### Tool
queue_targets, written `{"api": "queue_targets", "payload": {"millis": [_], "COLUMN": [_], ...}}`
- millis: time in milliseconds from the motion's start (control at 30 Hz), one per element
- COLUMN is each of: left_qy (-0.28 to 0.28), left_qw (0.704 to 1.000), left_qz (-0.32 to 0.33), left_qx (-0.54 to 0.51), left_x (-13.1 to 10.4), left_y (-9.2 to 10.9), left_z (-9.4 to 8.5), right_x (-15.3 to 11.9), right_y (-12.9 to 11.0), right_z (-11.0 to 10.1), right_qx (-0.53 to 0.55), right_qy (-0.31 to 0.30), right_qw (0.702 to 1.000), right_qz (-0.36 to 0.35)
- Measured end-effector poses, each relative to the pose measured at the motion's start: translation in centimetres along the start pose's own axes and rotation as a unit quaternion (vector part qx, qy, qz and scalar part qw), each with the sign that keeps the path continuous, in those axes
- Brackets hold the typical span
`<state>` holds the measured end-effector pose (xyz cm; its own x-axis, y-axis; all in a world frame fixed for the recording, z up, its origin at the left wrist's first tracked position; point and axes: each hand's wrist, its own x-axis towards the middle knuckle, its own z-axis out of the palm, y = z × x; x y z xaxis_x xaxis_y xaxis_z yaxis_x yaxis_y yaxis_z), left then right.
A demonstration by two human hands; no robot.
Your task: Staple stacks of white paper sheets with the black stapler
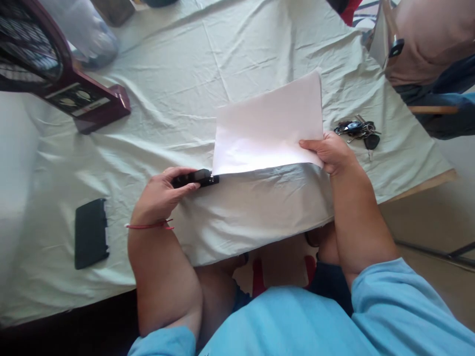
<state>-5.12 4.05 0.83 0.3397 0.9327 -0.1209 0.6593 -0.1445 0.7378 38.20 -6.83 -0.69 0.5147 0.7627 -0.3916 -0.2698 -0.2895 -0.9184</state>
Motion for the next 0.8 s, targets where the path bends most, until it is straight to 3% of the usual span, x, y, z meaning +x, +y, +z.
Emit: {"api": "queue_targets", "payload": {"millis": [333, 533, 800], "left_qy": [0.015, 0.003, 0.015], "left_qw": [1.0, 0.999, 1.0], "left_qz": [-0.007, -0.031, -0.015], "left_qx": [-0.012, -0.01, -0.022], "left_x": [0.3, 0.2, 0.1], "left_y": [-0.3, 0.7, 0.6], "left_z": [0.3, 0.1, 0.3], "right_x": [-0.5, -1.1, -1.1], "right_y": [-0.8, -1.5, -1.0], "right_z": [0.4, 0.4, 0.4], "right_qx": [-0.01, -0.037, -0.039], "right_qy": [0.002, 0.01, 0.007], "right_qw": [0.999, 0.997, 0.998], "right_qz": [0.051, 0.061, 0.051]}}
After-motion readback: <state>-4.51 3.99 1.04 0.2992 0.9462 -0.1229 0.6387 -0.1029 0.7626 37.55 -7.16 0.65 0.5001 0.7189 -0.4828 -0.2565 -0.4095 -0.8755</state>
